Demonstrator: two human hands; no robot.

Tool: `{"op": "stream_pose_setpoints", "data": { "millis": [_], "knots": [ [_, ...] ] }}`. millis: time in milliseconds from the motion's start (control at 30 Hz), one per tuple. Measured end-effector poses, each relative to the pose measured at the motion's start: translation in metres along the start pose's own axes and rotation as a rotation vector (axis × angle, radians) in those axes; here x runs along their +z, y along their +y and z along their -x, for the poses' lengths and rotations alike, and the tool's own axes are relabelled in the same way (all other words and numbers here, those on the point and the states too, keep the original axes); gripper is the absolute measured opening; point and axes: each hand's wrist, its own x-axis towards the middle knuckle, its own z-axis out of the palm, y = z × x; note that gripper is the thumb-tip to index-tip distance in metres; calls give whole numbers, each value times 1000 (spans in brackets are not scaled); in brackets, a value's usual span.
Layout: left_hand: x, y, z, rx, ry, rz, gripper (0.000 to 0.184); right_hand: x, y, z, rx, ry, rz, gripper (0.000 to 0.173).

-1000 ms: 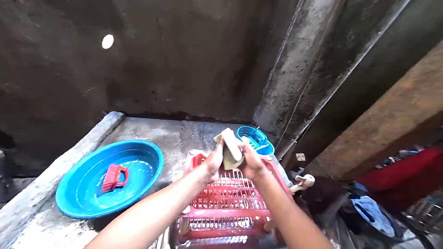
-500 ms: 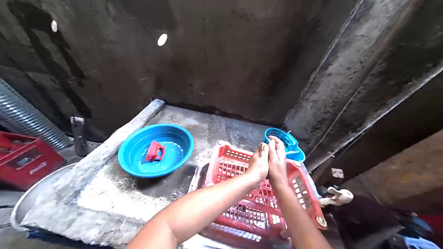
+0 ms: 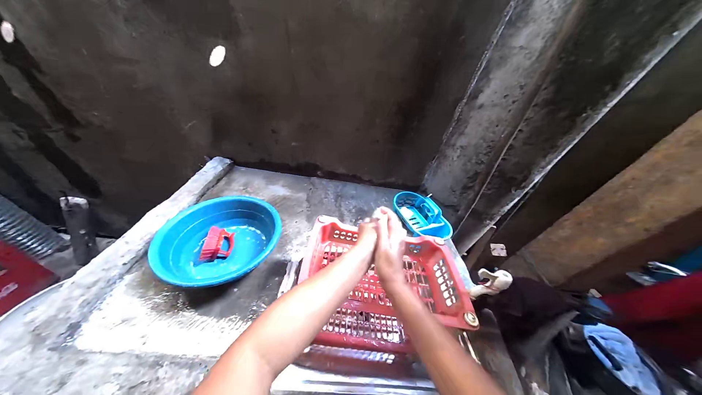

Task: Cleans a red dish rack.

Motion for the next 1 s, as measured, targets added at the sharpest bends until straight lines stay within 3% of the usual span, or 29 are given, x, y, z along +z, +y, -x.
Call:
{"op": "stream_pose_setpoints", "data": {
  "millis": [100, 267, 400, 567, 633, 733, 800, 833, 1000],
  "knots": [
    [0, -11, -12, 51, 23, 131, 33, 3, -1, 8, -76, -9, -15, 47],
    [6, -5, 24, -52, -138, -51, 47, -32, 13, -37, 181, -76, -173, 42],
    [-7, 5, 18, -144, -57, 74, 53, -47, 0, -44, 241, -26, -455, 38],
    [-12, 22, 38, -148, -102, 62, 53, -57, 20, -48, 471, 16, -515, 34],
    [-16, 28, 39, -138, -91, 29, 52, -59, 20, -44, 479, 18, -584, 31],
    [-17, 23, 24, -113, -48, 45, 56, -35, 8, -21, 307, -71, -355, 43],
    [-14, 16, 18, -5, -42, 69, 50, -12, -7, -2, 185, -144, -111, 67],
    [-13, 13, 18, 38, -59, 96, 48, -7, -16, 5, 137, -160, 4, 70],
    [3, 4, 43, -10, -154, -5, 42, -23, 1, -23, 181, -30, -43, 55]
  ]
}}
